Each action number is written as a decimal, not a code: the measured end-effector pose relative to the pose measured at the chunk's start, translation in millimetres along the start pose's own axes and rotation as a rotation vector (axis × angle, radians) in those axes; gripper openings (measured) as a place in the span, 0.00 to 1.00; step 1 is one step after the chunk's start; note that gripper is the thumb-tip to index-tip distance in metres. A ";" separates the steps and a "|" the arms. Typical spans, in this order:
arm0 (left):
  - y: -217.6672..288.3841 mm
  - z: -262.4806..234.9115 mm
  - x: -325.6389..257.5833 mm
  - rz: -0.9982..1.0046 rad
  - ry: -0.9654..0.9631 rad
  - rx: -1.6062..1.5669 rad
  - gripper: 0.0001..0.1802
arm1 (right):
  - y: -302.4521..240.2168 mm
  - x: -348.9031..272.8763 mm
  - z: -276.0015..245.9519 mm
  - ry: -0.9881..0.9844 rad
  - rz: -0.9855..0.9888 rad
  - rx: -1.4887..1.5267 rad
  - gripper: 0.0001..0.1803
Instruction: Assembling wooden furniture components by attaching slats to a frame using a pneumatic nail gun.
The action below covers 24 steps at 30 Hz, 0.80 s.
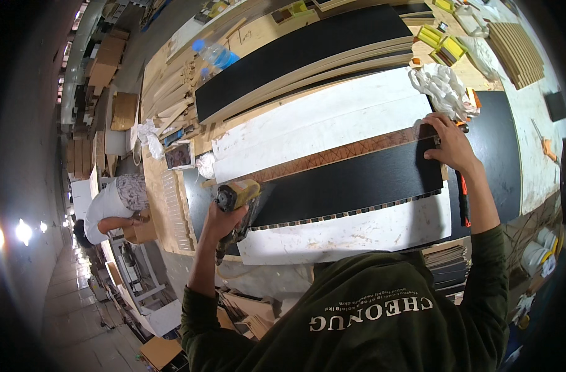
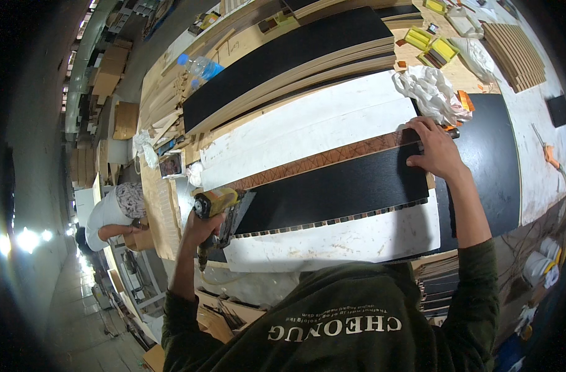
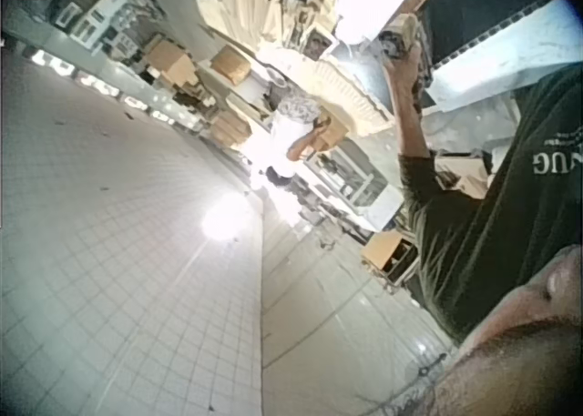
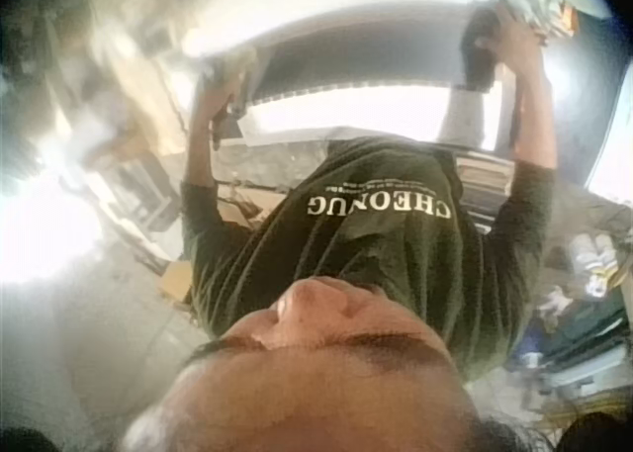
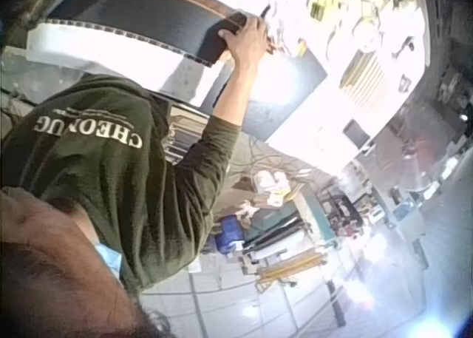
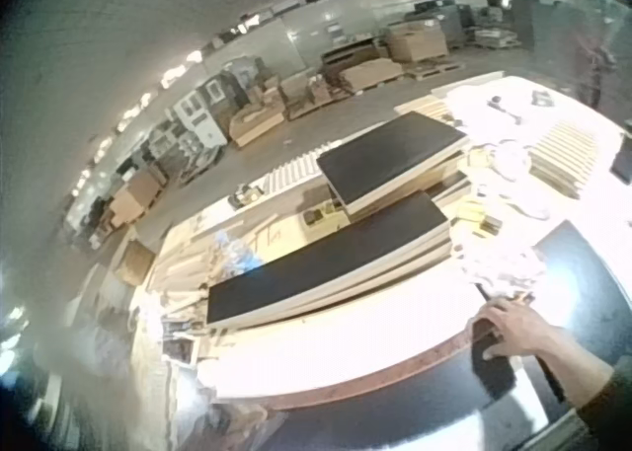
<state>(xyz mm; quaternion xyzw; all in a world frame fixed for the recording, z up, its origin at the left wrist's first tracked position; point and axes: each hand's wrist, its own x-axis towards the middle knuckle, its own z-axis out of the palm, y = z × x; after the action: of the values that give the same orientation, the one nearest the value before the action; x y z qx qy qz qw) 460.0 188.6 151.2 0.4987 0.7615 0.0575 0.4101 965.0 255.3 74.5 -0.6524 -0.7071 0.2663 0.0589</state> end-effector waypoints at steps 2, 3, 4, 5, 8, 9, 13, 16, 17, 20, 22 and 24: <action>2.0 1.8 -0.9 0.029 0.004 -0.037 0.09 | 2.8 0.5 2.5 0.040 -0.069 -0.025 0.40; 3.7 3.2 -1.8 0.024 0.005 -0.041 0.09 | 1.7 0.7 1.8 0.041 -0.068 -0.023 0.40; 5.7 4.8 -2.6 0.018 0.007 -0.045 0.09 | -0.4 0.8 0.7 0.018 -0.026 -0.015 0.41; 8.7 7.2 -3.3 0.018 0.006 -0.043 0.09 | -1.3 0.7 0.0 -0.006 0.016 -0.006 0.41; 13.9 12.6 -1.4 0.051 -0.035 -0.061 0.10 | 0.1 -0.6 0.5 0.023 -0.019 -0.015 0.41; 13.0 13.9 -0.3 0.055 -0.034 -0.042 0.10 | 0.4 -0.8 0.2 0.023 -0.017 -0.014 0.41; 11.7 18.4 3.1 0.025 -0.026 -0.039 0.11 | 1.2 0.4 2.7 0.018 -0.021 -0.028 0.41; 14.0 20.5 3.1 0.005 -0.009 -0.062 0.11 | 1.4 0.6 2.7 0.011 -0.016 -0.036 0.41; 14.0 20.3 3.0 0.005 -0.012 -0.061 0.11 | 1.3 0.0 2.0 0.009 -0.015 -0.030 0.41; 17.0 19.0 2.5 -0.001 -0.029 -0.030 0.11 | 0.6 0.5 1.6 0.011 -0.023 -0.038 0.40; 20.0 21.0 -2.3 0.038 -0.007 -0.117 0.11 | 1.7 0.7 1.5 0.011 -0.029 -0.039 0.40; 22.8 23.9 -1.2 0.034 -0.004 -0.058 0.12 | 3.1 0.4 1.6 0.012 -0.039 -0.041 0.40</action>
<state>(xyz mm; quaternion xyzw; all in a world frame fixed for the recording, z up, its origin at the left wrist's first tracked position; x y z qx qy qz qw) 492.8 191.3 147.5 0.4997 0.7500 0.0854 0.4248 967.1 255.2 71.6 -0.6411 -0.7246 0.2467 0.0550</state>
